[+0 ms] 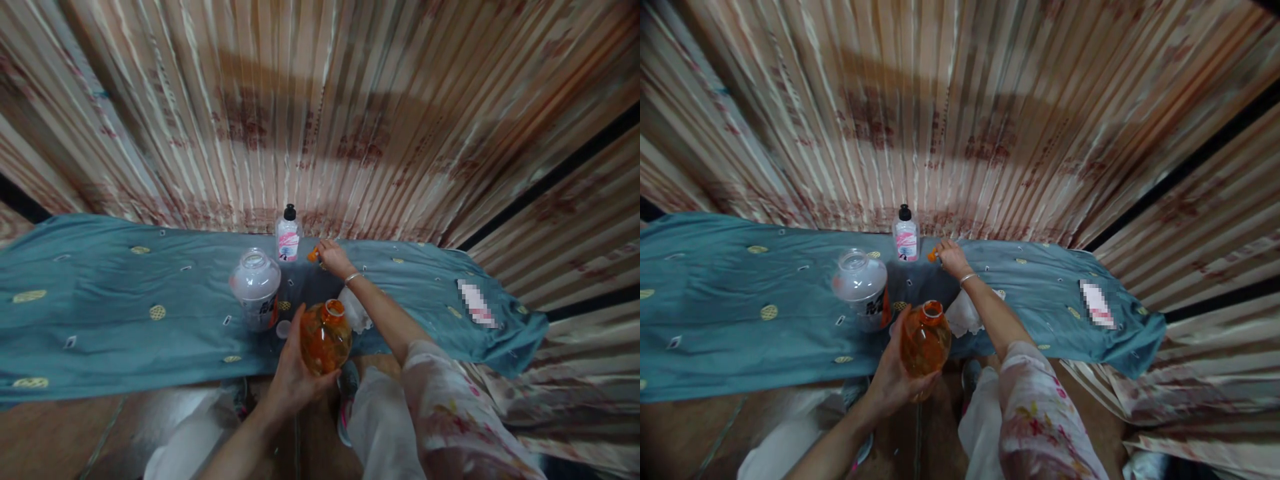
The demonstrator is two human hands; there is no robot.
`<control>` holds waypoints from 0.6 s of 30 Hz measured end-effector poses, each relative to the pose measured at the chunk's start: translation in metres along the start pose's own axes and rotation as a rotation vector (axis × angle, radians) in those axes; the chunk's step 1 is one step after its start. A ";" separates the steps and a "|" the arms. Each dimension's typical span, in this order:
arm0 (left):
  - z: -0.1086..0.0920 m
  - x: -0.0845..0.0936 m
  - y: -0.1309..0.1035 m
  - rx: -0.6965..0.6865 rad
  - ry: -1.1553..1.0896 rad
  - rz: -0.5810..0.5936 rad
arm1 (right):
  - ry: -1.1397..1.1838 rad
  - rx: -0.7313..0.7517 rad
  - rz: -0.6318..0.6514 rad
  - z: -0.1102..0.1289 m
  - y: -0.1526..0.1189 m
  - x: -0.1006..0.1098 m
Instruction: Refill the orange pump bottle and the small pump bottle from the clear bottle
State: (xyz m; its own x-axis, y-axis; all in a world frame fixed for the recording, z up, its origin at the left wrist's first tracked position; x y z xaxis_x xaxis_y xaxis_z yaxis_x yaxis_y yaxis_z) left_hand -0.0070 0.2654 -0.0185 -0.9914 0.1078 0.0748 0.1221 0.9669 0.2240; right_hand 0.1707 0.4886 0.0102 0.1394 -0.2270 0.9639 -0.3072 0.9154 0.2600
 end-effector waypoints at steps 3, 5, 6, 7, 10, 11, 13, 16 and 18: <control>0.001 -0.001 -0.001 0.012 -0.068 0.005 | 0.005 -0.013 0.026 -0.005 -0.006 -0.012; 0.001 -0.002 -0.001 0.014 -0.077 0.007 | 0.027 -0.026 0.021 -0.008 -0.010 -0.016; 0.000 -0.002 -0.001 0.014 -0.067 0.005 | 0.043 -0.035 0.011 -0.008 -0.012 -0.017; 0.000 -0.002 0.000 0.014 -0.051 0.001 | 0.062 -0.045 -0.005 -0.009 -0.015 -0.017; -0.003 -0.001 0.001 0.011 -0.007 -0.005 | 0.127 -0.090 -0.089 -0.010 -0.024 -0.011; -0.005 0.000 0.001 0.009 0.001 -0.002 | 0.152 -0.109 -0.128 -0.009 -0.029 -0.009; -0.009 0.001 0.001 0.010 0.009 -0.003 | 0.213 -0.144 -0.209 -0.003 -0.041 -0.004; -0.018 0.005 -0.002 0.010 0.019 -0.005 | 0.338 -0.172 -0.317 0.015 -0.067 -0.003; -0.027 0.008 -0.005 -0.009 0.011 -0.007 | 0.479 -0.168 -0.400 0.033 -0.088 -0.004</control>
State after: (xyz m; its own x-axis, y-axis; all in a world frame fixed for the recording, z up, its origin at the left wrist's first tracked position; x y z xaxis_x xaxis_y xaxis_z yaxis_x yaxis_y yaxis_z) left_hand -0.0147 0.2552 0.0072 -0.9916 0.0985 0.0835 0.1155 0.9656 0.2331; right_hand 0.1664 0.3976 -0.0145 0.6296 -0.4233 0.6515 0.0015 0.8392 0.5438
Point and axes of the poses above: each hand's wrist, its own y-axis towards the middle knuckle, its own x-axis out of the back of the hand, z = x × y, the point moved 3 cm from there along y, towards the middle knuckle, and after that the axes turned 9 degrees about -z, right-handed, at the moved point
